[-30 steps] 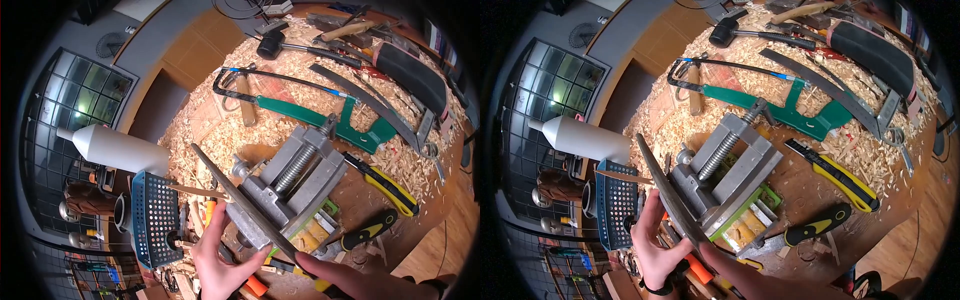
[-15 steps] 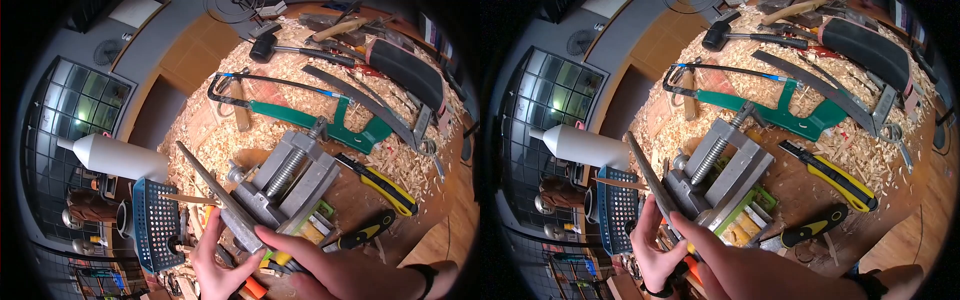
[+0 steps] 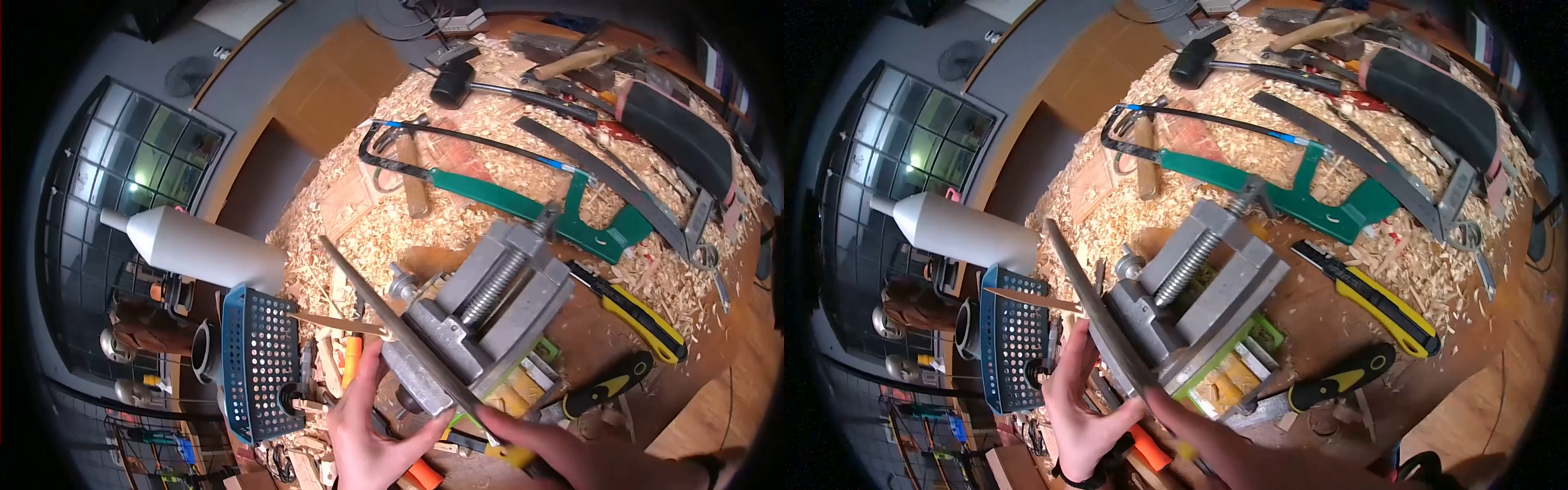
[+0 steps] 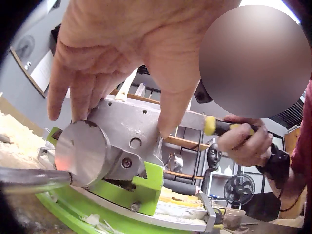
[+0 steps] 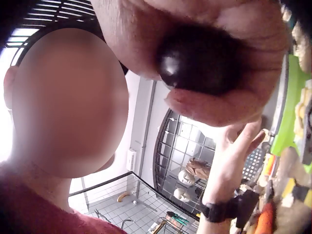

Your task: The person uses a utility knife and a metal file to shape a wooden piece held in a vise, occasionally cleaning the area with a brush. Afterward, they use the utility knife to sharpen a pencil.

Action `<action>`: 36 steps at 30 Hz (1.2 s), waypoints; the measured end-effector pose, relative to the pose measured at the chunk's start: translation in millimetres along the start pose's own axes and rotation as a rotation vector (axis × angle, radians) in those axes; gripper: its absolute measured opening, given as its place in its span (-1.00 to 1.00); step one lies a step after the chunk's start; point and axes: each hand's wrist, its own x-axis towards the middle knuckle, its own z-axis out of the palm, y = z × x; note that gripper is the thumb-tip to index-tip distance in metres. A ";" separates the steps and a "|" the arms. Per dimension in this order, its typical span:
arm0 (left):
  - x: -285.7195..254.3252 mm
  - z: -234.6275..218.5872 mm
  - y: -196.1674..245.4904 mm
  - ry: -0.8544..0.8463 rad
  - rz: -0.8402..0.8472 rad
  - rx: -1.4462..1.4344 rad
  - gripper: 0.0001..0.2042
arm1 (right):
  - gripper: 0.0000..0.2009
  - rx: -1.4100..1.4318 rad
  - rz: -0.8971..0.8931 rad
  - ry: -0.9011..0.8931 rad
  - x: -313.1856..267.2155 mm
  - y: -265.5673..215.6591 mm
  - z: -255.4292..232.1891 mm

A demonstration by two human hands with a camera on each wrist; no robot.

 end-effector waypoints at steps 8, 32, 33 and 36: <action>-0.1 1.0 4.0 0.010 -0.052 -0.010 -0.02 | -0.35 -0.013 -0.024 0.059 -0.4 -1.8 1.9; 1.2 1.5 4.5 -0.029 0.010 0.036 -0.04 | -0.45 -0.009 -0.040 0.148 -8.9 -18.8 5.3; 1.7 1.4 2.9 -0.023 0.022 0.056 -0.04 | -0.46 -0.010 -0.236 0.299 -14.4 -7.5 12.7; 0.1 0.9 2.4 -0.015 0.073 0.118 -0.05 | -0.47 0.013 -0.015 0.122 -27.5 -33.5 -6.4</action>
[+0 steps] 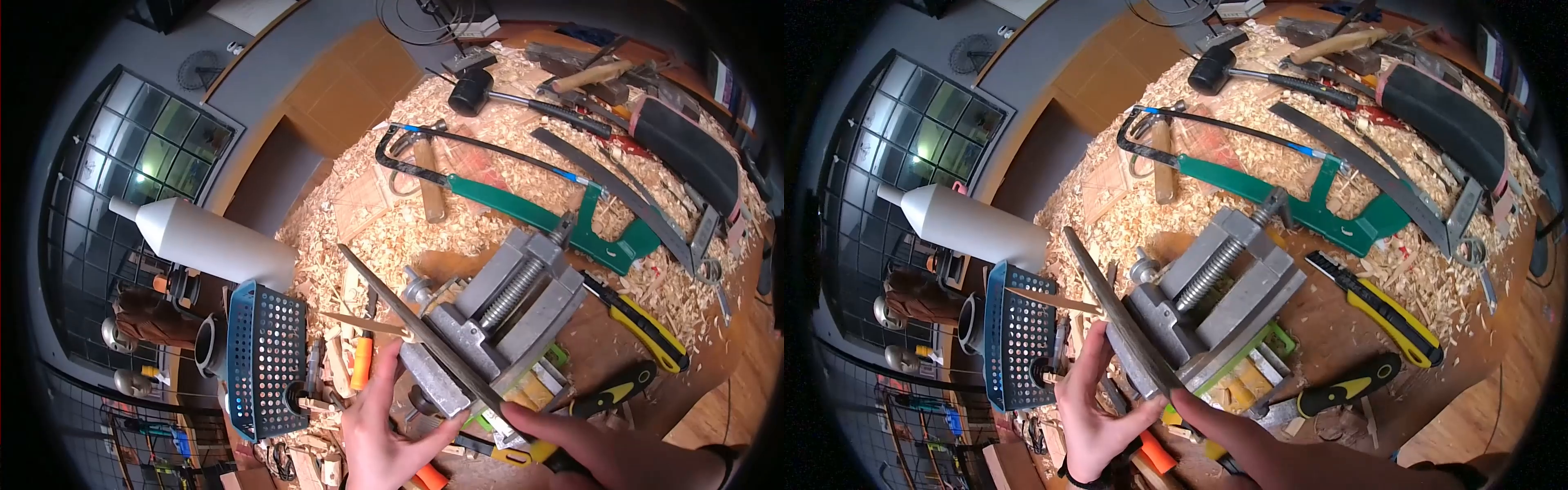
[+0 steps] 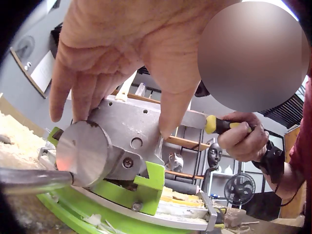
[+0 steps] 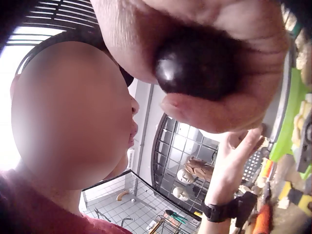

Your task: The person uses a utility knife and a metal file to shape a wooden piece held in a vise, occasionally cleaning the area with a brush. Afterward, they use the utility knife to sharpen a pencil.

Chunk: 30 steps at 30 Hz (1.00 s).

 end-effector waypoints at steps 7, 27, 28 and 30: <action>-0.5 1.3 -2.5 0.001 -0.049 -0.089 -0.05 | -0.49 -0.142 0.039 -0.075 20.7 -9.9 -10.6; 1.8 1.8 2.0 -0.007 -0.074 -0.145 -0.06 | -0.46 0.033 0.240 0.035 17.7 -14.7 5.0; 1.8 1.0 -1.6 -0.011 -0.026 -0.119 -0.06 | -0.44 -0.045 0.043 0.000 0.5 -4.1 10.1; 3.0 -0.5 1.4 -0.014 -0.041 -0.091 -0.07 | -0.44 -0.018 -0.037 0.053 -7.6 11.5 25.9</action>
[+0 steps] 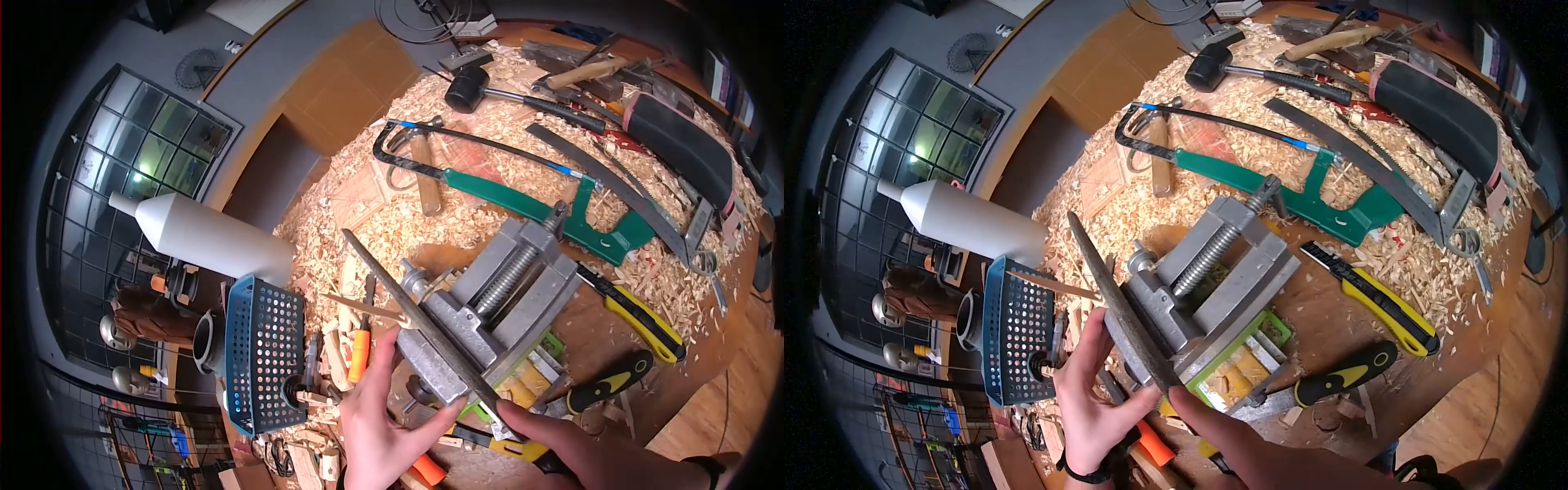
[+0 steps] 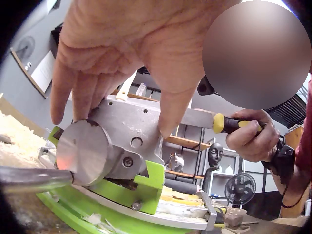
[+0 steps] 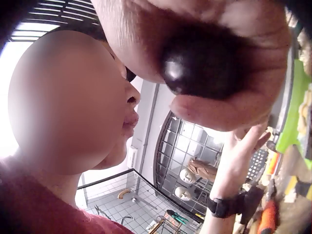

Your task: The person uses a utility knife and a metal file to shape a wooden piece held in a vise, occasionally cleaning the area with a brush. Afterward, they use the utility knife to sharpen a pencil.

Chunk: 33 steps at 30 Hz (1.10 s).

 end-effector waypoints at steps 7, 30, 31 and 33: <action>0.2 1.9 2.7 -0.007 -0.029 -0.027 -0.10 | -0.35 -0.062 0.092 -0.162 21.5 -1.9 -10.9; 5.3 4.6 -11.9 0.091 0.295 0.177 -0.12 | -0.46 0.036 -0.011 0.248 8.6 1.4 41.3; 5.5 4.9 -12.2 0.097 0.285 0.175 -0.12 | -0.46 0.025 0.043 0.201 9.9 0.4 38.3; 5.1 5.0 -10.7 0.096 0.297 0.190 -0.13 | -0.45 0.014 0.146 0.127 15.4 -10.0 29.5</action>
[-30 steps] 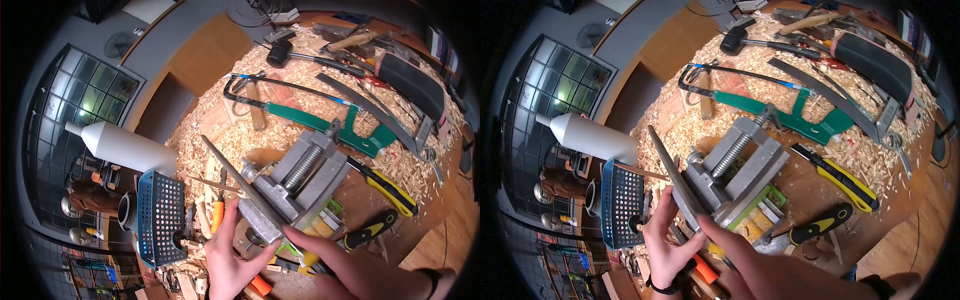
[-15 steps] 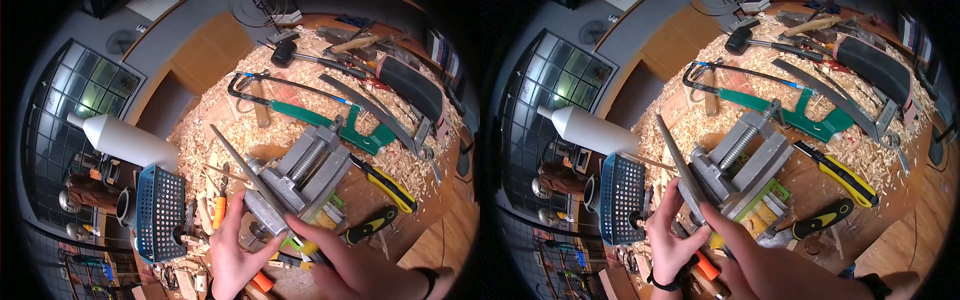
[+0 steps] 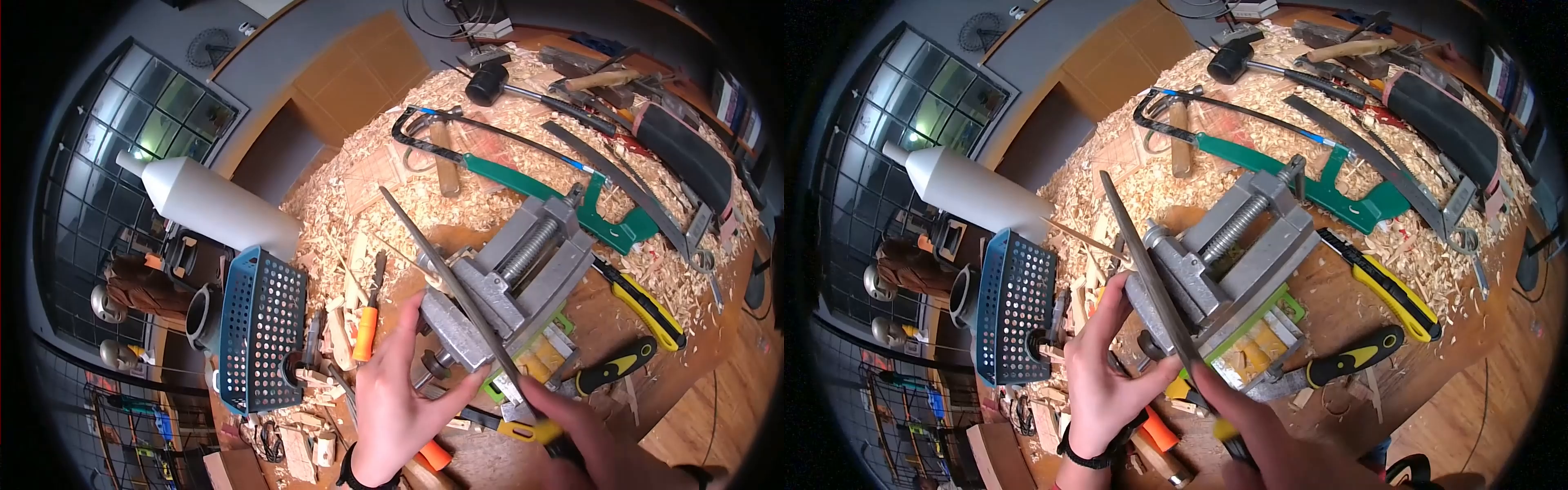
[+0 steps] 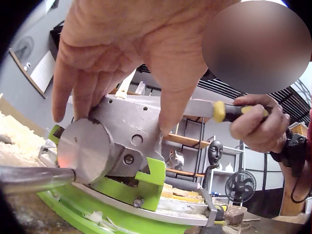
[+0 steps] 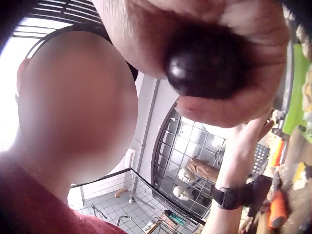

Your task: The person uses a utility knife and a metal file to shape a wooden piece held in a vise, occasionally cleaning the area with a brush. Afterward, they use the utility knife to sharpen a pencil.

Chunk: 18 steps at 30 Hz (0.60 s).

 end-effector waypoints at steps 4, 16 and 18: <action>-0.1 0.0 -0.3 -0.016 -0.026 -0.036 -0.12 | -0.43 -0.054 0.188 -0.119 4.9 -27.2 -18.7; -0.5 -0.8 0.8 -0.001 -0.001 -0.003 -0.11 | -0.42 -0.041 0.104 -0.085 -17.8 -16.2 -4.9; -0.5 -1.4 -1.1 -0.002 -0.004 0.021 -0.12 | -0.42 -0.162 -0.096 -0.025 -23.8 -3.5 2.9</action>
